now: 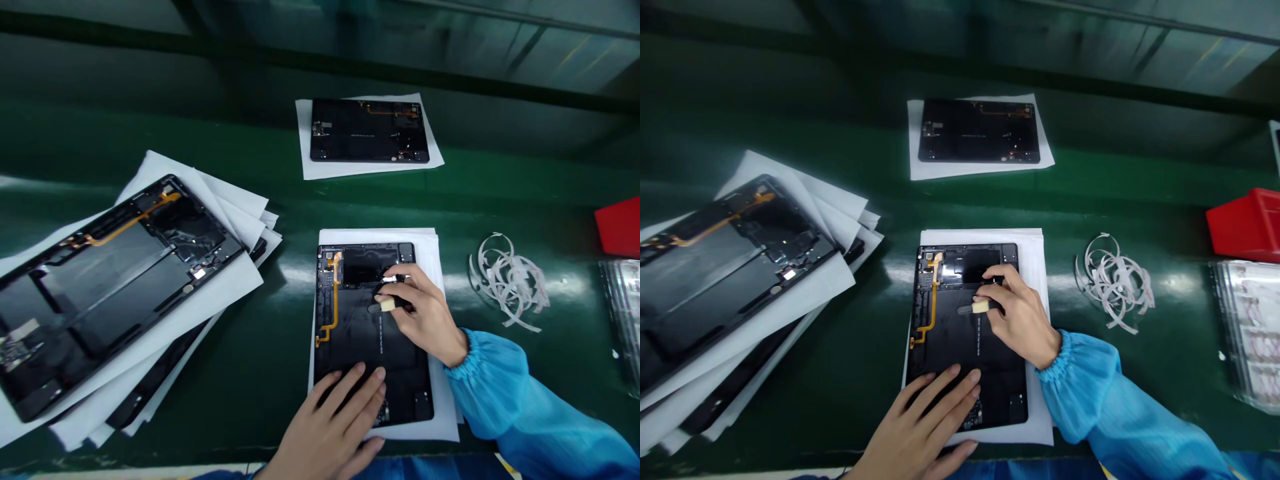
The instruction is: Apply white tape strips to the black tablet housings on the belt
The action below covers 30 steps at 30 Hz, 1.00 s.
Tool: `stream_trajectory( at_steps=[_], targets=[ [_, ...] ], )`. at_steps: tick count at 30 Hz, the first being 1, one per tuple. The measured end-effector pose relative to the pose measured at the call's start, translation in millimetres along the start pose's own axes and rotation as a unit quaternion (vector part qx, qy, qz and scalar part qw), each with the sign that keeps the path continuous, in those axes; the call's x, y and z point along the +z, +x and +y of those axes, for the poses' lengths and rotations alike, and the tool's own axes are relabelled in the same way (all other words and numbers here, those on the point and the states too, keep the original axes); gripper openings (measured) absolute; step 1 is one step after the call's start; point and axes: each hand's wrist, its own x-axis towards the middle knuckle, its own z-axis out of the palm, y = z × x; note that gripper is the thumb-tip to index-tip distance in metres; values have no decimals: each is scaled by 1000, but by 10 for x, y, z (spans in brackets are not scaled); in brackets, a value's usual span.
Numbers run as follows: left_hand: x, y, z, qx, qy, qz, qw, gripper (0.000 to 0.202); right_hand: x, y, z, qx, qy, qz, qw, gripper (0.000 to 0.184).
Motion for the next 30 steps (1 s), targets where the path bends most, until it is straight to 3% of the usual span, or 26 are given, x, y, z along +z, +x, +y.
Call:
stream_trajectory(
  at_steps=[11,14,17,19,25,30],
  targets=[
    [-47,17,-25,10,10,-18,1000,41,24,-34,11,10,-3,-6,1000,35],
    [-125,30,-60,21,39,-46,998,62,15,-15,-3,7,5,-1,1000,35],
    [-188,69,-116,-11,68,-49,996,86,8,10,-14,24,23,28,999,37],
    [-212,146,-175,-29,79,-49,995,92,14,23,-10,50,55,63,995,35],
    [-195,607,-474,-71,56,-45,995,73,4,41,-21,121,147,131,973,13],
    [-198,800,-652,-112,-38,-48,992,41,-298,-161,-81,127,9,89,988,15]
  ],
)
